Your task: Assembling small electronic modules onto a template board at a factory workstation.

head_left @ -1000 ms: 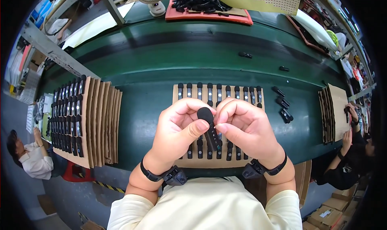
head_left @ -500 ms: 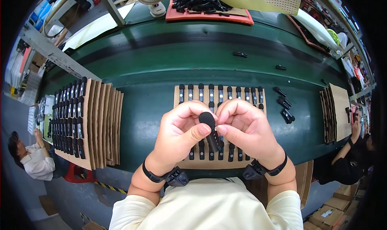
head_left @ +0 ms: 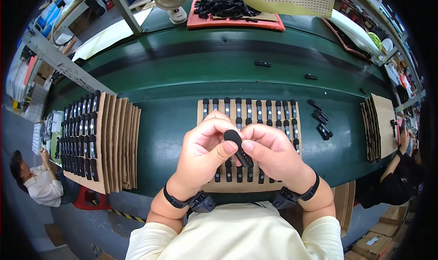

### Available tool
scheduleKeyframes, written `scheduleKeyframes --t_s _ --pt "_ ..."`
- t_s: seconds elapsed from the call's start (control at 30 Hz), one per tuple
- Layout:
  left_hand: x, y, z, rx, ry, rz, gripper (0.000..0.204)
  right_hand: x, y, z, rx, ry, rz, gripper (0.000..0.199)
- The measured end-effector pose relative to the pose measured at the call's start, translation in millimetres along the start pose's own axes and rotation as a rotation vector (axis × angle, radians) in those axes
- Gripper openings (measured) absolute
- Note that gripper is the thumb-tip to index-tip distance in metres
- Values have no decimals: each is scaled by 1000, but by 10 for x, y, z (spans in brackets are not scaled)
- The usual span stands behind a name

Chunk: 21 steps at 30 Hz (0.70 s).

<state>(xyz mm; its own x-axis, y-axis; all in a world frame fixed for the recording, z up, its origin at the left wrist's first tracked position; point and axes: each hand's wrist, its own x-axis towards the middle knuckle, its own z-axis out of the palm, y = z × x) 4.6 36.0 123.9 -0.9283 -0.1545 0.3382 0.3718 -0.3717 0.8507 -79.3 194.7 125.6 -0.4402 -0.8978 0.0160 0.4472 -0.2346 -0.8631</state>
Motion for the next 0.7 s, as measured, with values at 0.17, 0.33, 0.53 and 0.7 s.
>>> scheduleKeyframes --t_s 0.17,0.33,0.53,0.7 --pt "-10 -5 -32 17 -9 21 21 10 41 -9 -7 -6 -20 15" --pt "-71 -125 -65 -144 65 52 25 -45 -31 65 12 54 -30 17" --pt "-128 -74 -42 16 114 96 29 -103 -48 -7 -547 178 -441 29" --pt "-140 -51 -54 243 102 203 31 -109 -134 -8 -807 174 -595 29"
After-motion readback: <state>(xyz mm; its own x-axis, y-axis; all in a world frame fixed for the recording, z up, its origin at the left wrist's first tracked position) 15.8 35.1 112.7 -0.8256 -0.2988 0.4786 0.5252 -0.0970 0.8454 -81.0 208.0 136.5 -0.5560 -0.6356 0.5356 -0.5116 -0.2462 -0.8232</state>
